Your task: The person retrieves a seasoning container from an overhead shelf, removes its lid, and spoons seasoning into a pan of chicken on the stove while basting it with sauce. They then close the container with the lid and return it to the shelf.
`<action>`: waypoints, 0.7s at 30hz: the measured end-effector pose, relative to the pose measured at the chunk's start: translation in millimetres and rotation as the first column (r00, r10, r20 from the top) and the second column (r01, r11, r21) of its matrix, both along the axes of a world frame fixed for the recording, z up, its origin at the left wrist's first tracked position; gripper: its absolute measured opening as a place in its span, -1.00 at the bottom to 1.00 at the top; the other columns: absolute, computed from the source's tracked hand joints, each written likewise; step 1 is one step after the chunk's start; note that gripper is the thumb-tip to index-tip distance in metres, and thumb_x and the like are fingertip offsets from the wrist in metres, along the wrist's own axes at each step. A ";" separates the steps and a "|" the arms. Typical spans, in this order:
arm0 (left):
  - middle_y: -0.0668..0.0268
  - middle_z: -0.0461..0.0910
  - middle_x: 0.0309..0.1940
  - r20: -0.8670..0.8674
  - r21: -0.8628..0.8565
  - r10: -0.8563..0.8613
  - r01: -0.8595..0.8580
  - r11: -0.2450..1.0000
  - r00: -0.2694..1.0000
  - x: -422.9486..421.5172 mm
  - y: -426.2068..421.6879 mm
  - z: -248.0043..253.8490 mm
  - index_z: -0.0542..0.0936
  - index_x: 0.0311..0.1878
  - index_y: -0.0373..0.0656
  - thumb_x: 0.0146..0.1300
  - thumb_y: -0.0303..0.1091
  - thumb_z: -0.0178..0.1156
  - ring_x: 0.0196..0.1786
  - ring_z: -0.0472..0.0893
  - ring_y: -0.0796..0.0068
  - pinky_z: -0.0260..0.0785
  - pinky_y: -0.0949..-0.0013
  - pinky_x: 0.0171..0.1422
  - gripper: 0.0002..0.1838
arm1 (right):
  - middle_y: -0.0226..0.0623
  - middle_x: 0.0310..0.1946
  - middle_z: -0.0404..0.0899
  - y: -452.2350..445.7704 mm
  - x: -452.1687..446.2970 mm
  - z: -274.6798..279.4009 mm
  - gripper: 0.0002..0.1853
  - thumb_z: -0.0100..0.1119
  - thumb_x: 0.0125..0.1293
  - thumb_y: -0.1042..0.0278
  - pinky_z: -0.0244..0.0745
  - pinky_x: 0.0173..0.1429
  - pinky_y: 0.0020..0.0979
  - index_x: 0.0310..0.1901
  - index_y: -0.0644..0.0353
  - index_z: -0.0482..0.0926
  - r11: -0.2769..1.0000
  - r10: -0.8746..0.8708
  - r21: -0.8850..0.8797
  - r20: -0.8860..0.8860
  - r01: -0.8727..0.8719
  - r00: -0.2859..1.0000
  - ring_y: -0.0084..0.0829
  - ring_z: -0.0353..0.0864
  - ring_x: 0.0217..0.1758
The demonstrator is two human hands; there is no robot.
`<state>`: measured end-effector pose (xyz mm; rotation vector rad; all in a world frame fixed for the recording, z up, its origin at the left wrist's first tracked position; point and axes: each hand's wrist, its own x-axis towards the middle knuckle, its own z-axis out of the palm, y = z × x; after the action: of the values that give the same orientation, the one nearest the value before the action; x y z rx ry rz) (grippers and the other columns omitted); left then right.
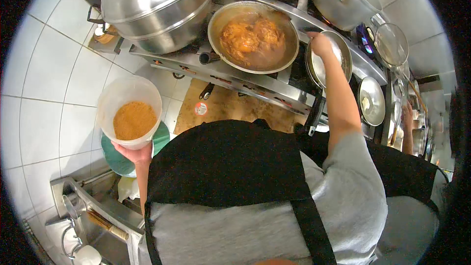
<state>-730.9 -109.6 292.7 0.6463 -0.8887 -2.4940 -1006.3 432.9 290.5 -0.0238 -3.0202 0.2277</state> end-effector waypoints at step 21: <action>0.14 0.30 0.26 -0.528 0.091 -0.249 0.346 0.934 0.812 -44.9 2.9 10.8 0.29 0.29 -0.09 0.21 0.22 -0.13 0.29 0.30 0.07 0.13 -0.06 0.35 -0.29 | -0.51 -0.66 0.34 -42.7 163.3 10.1 -0.64 -0.09 0.31 0.37 0.05 -0.71 -0.59 0.15 0.11 0.38 0.347 -0.103 -0.877 0.317 0.332 0.943 -0.65 0.22 -0.76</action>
<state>-775.8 -106.7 303.5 -0.1381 -0.5912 -2.8409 -843.0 390.2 300.6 -0.5796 -2.5133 1.9680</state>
